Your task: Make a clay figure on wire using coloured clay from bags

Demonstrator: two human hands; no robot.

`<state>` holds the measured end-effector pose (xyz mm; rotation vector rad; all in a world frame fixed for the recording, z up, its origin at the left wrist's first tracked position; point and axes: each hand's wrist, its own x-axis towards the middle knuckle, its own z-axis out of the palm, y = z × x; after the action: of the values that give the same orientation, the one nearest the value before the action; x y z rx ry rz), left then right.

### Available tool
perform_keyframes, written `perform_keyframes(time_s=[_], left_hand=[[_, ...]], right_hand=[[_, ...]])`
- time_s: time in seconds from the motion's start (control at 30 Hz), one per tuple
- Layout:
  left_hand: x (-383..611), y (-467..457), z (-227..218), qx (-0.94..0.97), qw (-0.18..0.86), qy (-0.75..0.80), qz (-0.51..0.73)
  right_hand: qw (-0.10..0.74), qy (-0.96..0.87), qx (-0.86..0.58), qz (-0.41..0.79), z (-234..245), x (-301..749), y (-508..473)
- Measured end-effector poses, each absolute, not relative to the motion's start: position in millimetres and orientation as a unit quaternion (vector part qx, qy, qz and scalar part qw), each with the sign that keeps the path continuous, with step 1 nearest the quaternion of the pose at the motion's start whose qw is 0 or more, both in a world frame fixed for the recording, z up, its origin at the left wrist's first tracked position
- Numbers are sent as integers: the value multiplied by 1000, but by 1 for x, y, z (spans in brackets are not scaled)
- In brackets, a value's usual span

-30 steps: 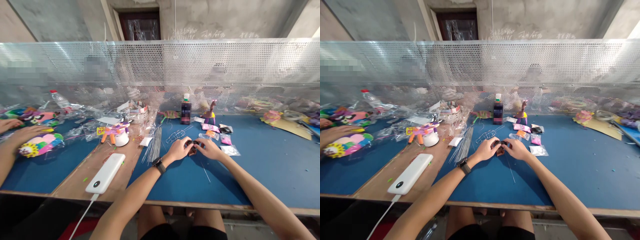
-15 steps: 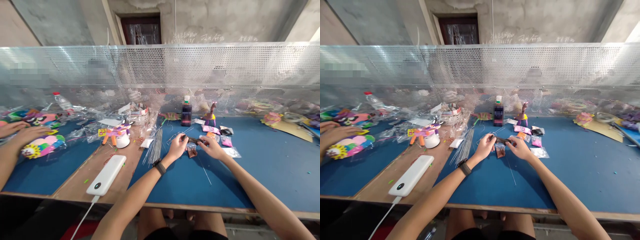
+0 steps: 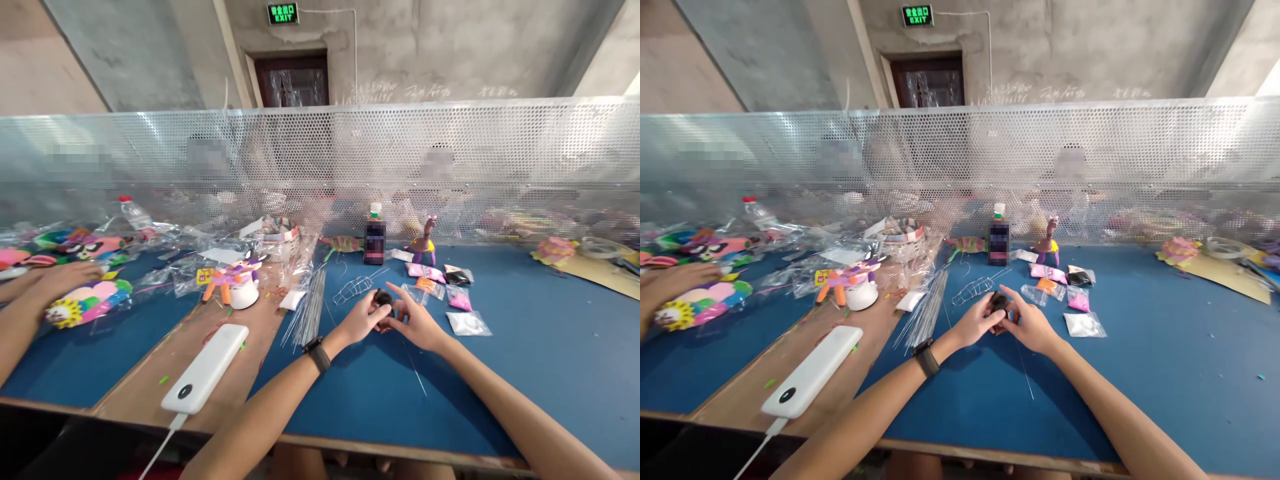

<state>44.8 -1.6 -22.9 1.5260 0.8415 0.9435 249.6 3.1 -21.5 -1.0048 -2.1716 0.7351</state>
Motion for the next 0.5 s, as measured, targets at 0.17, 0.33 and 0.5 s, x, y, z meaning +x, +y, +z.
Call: perform_keyframes(time_s=[0.17,0.33,0.5], left_hand=[[46,-7,-21,722,424,384,389],[48,-8,-18,712,414,422,378],[50,-9,-11,666,483,401,404]], right_hand=[[271,-834,-446,180,-19,253,5],[247,-853,-446,113,-10,254,-1],[278,-863,-396,148,-5,251,-5]])
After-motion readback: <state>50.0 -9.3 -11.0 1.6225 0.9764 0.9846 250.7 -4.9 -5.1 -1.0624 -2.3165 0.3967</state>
